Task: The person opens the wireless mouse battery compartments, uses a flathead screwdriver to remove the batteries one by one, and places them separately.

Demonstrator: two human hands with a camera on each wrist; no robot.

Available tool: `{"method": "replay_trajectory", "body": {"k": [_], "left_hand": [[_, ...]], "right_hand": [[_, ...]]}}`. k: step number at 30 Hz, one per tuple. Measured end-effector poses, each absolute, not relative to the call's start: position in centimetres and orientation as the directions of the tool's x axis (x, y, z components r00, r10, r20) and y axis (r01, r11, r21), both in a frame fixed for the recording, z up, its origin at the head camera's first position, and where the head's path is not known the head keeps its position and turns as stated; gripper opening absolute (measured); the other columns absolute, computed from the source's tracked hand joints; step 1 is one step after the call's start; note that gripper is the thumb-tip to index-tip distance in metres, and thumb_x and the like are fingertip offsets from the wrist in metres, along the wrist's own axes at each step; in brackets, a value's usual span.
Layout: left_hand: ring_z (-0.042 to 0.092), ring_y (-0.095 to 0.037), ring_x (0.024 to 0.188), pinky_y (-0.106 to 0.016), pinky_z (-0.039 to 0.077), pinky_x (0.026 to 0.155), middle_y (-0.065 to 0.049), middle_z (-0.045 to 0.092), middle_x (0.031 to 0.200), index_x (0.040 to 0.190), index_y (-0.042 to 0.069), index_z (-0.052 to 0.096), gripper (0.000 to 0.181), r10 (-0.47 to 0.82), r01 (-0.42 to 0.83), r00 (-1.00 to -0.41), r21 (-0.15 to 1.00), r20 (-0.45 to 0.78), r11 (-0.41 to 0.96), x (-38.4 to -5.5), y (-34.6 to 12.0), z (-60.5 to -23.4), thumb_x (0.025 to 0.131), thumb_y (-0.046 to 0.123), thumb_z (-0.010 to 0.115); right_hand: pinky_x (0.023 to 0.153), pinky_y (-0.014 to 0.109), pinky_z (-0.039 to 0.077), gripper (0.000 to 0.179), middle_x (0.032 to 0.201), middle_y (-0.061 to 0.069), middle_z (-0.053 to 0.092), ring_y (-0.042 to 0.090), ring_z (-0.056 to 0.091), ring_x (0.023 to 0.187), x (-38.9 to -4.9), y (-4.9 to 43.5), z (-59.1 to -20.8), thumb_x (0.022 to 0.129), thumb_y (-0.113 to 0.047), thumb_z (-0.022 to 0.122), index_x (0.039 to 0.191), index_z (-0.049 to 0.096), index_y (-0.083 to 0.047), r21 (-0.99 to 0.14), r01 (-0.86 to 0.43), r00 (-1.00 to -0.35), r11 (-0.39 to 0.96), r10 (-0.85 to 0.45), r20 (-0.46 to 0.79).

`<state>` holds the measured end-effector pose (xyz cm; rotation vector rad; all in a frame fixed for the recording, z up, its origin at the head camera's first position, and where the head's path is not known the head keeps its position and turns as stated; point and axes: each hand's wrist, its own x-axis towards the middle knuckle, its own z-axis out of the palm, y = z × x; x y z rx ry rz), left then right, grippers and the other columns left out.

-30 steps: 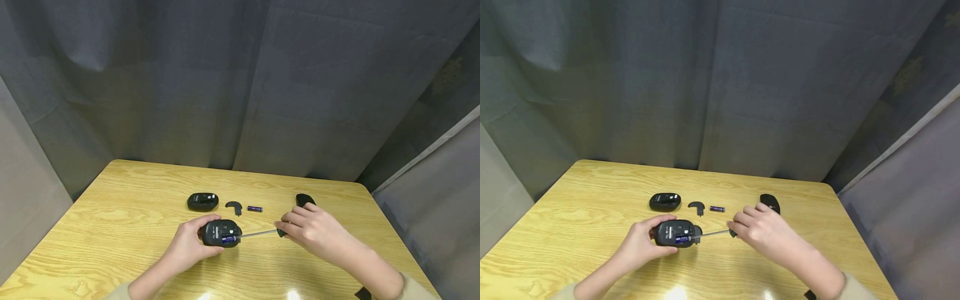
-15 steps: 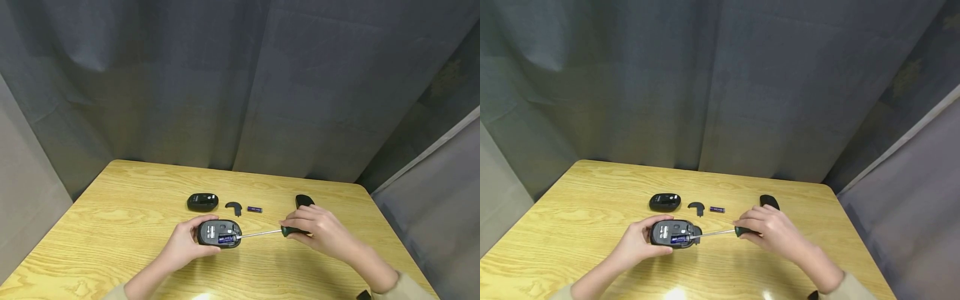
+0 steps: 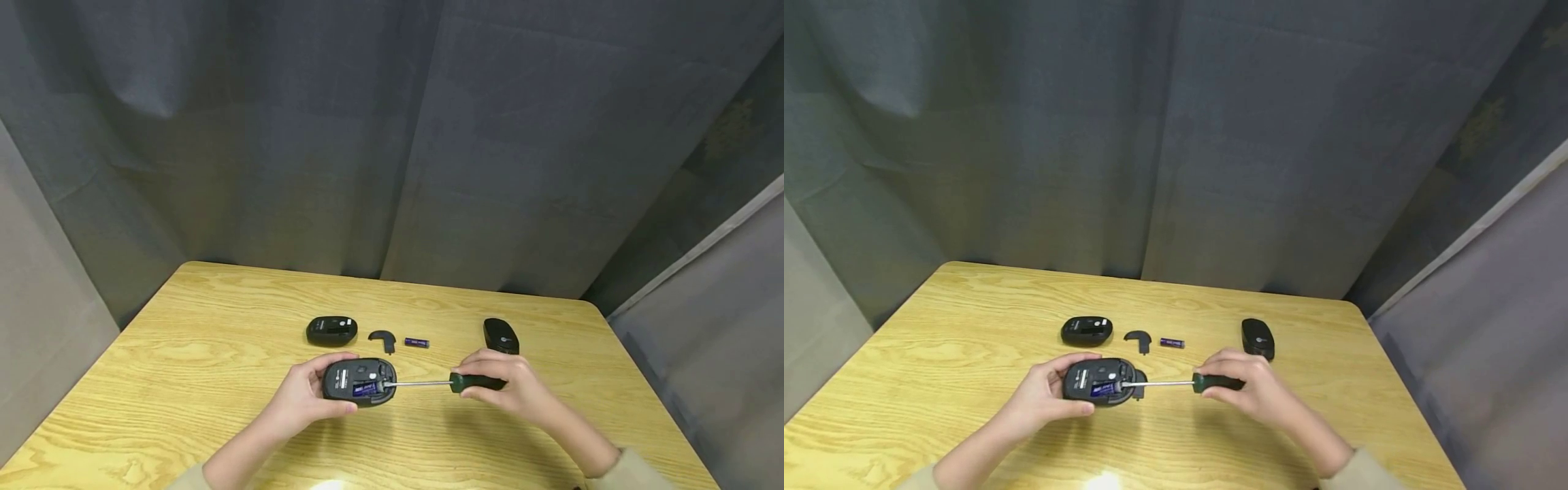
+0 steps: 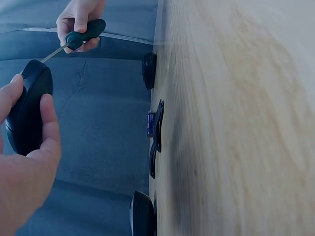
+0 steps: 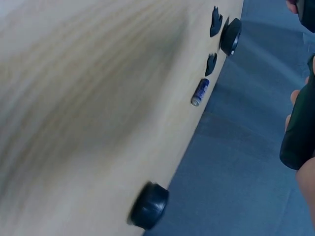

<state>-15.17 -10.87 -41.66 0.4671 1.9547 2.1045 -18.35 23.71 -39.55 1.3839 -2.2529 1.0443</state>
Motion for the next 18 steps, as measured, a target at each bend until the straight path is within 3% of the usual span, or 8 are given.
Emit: {"method": "replay_trajectory", "body": {"k": [5,14,18], "left_hand": [[0.054,-0.030,0.120,-0.029,0.049,0.094,-0.022,0.047,0.137,0.133,-0.001,0.047,0.075,0.383,0.023,-0.921,0.993,0.068,-0.119,-15.1,-10.6,-41.6,0.065,-0.007,0.079],[0.055,-0.026,0.119,-0.026,0.048,0.096,-0.020,0.050,0.134,0.132,0.002,0.049,0.072,0.443,0.007,-0.895,0.994,0.056,-0.111,-14.9,-9.2,-41.9,0.067,-0.005,0.080],[0.054,-0.026,0.120,-0.025,0.047,0.096,-0.019,0.050,0.134,0.131,0.003,0.050,0.072,0.432,-0.003,-0.901,0.993,0.048,-0.116,-14.8,-9.0,-41.9,0.066,-0.006,0.079]], "right_hand": [[0.072,0.016,0.054,0.034,0.099,0.002,0.069,0.011,0.063,0.092,-18.2,23.6,-40.6,0.071,-0.003,0.079,0.103,0.071,-0.010,-0.508,-0.809,-0.570,0.297,-0.607,0.554],[0.071,0.016,0.054,0.038,0.096,0.008,0.069,0.015,0.065,0.088,-18.1,22.5,-41.3,0.064,0.002,0.082,0.101,0.071,-0.004,-0.497,-0.832,-0.535,0.246,-0.593,0.602],[0.070,0.016,0.054,0.038,0.096,0.005,0.069,0.013,0.065,0.087,-18.0,22.4,-41.3,0.067,0.000,0.081,0.102,0.070,-0.007,-0.510,-0.820,-0.554,0.259,-0.582,0.595]]}}
